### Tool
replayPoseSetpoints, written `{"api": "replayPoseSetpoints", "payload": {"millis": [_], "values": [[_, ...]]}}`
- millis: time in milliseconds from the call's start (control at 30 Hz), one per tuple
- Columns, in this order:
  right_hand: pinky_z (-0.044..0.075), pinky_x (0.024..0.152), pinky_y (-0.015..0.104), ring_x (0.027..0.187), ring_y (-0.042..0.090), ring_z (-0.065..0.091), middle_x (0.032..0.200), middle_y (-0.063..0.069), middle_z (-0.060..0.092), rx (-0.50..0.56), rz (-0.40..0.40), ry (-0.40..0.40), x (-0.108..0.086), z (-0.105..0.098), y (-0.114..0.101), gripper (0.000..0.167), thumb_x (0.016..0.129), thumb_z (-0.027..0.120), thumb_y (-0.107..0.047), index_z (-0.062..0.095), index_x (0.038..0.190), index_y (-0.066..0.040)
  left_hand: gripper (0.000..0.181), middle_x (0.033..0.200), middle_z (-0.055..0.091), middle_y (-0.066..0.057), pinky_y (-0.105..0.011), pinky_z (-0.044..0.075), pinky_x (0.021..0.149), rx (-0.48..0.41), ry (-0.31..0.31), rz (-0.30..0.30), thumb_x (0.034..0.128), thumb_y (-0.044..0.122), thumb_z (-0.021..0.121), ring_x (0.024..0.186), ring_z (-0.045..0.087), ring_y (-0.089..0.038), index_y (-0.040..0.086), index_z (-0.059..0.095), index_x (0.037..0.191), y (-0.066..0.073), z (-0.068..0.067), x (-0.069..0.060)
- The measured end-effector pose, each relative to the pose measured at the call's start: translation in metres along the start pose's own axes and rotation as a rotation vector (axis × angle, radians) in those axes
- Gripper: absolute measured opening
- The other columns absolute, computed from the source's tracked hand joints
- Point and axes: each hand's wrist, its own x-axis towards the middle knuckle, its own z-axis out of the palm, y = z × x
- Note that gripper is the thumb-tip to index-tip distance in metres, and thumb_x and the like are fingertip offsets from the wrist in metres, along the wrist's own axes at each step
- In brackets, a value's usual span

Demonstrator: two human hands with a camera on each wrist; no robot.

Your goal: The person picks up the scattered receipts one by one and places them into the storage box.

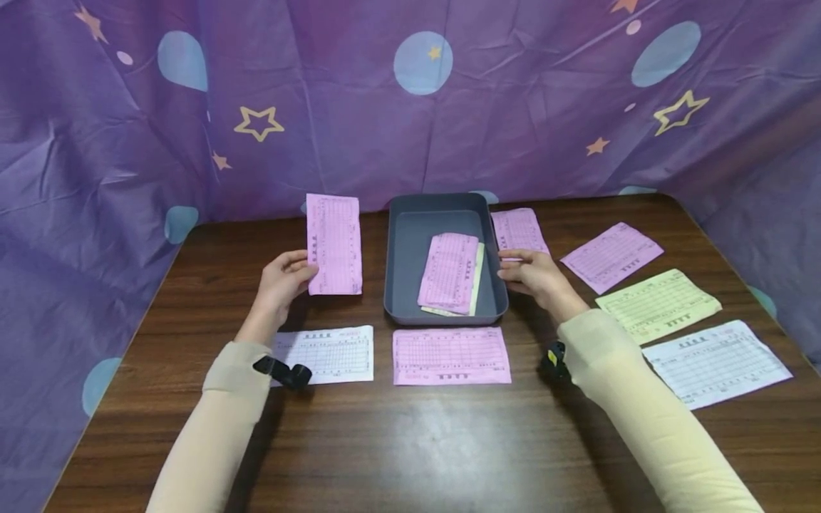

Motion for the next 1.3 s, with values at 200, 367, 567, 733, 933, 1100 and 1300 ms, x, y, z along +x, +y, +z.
{"api": "replayPoseSetpoints", "payload": {"millis": [200,367,567,733,933,1100,1300], "values": [[0.052,0.073,0.011,0.076,-0.008,0.059,0.087,-0.014,0.059,0.012,0.003,-0.004,0.0,0.0,0.0,0.059,0.091,0.054,0.002,0.031,0.145,0.007,0.036,0.073,0.059,0.016,-0.009,0.05,0.062,-0.078,0.005,0.015,0.0893,-0.003,0.057,0.068,0.055,0.003,0.0,0.048,0.124,0.007,0.021,-0.005],[0.052,0.072,0.011,0.076,-0.008,0.058,0.087,-0.014,0.058,0.011,0.009,0.001,0.001,0.0,0.001,0.058,0.091,0.054,0.002,0.031,0.144,0.007,0.037,0.076,0.058,0.015,-0.01,0.051,0.063,-0.088,-0.039,0.023,0.0893,-0.003,0.057,0.07,0.056,0.003,-0.001,0.048,0.125,0.01,0.041,-0.008],[0.052,0.073,0.011,0.076,-0.008,0.058,0.089,-0.013,0.059,0.01,0.008,0.0,0.002,0.0,0.001,0.058,0.091,0.054,0.002,0.031,0.145,0.006,0.041,0.08,0.057,0.01,-0.012,0.051,0.064,-0.077,-0.084,0.017,0.088,-0.004,0.058,0.07,0.056,0.0,-0.004,0.049,0.128,0.009,0.069,-0.01],[0.053,0.072,0.011,0.076,-0.008,0.058,0.087,-0.014,0.06,0.017,0.006,-0.004,0.001,-0.001,0.001,0.059,0.091,0.055,0.002,0.031,0.145,0.006,0.039,0.084,0.057,0.006,-0.012,0.051,0.065,-0.056,-0.121,0.028,0.087,-0.004,0.059,0.072,0.056,-0.002,-0.005,0.052,0.125,0.005,0.091,-0.011],[0.052,0.072,0.011,0.076,-0.008,0.058,0.094,-0.008,0.06,0.009,0.01,0.005,0.001,0.001,0.0,0.058,0.091,0.054,0.002,0.032,0.144,0.006,0.037,0.085,0.059,0.002,-0.014,0.051,0.065,-0.03,-0.154,0.046,0.0855,-0.006,0.06,0.071,0.055,-0.003,-0.005,0.054,0.122,-0.002,0.115,-0.01],[0.053,0.073,0.011,0.076,-0.007,0.058,0.097,-0.006,0.06,0.005,0.011,0.007,0.001,0.0,0.0,0.057,0.091,0.053,0.002,0.032,0.144,0.007,0.035,0.092,0.062,-0.006,-0.014,0.05,0.064,0.015,-0.158,0.062,0.0848,-0.006,0.061,0.073,0.055,-0.006,-0.006,0.056,0.119,-0.006,0.131,-0.009],[0.053,0.073,0.01,0.076,-0.008,0.058,0.099,-0.004,0.061,0.007,0.009,0.002,0.001,-0.001,0.0,0.058,0.091,0.054,0.002,0.032,0.144,0.007,0.033,0.099,0.065,-0.018,-0.013,0.048,0.062,0.104,-0.144,0.124,0.0827,-0.009,0.061,0.075,0.055,-0.009,-0.007,0.059,0.115,-0.01,0.143,-0.008]]}}
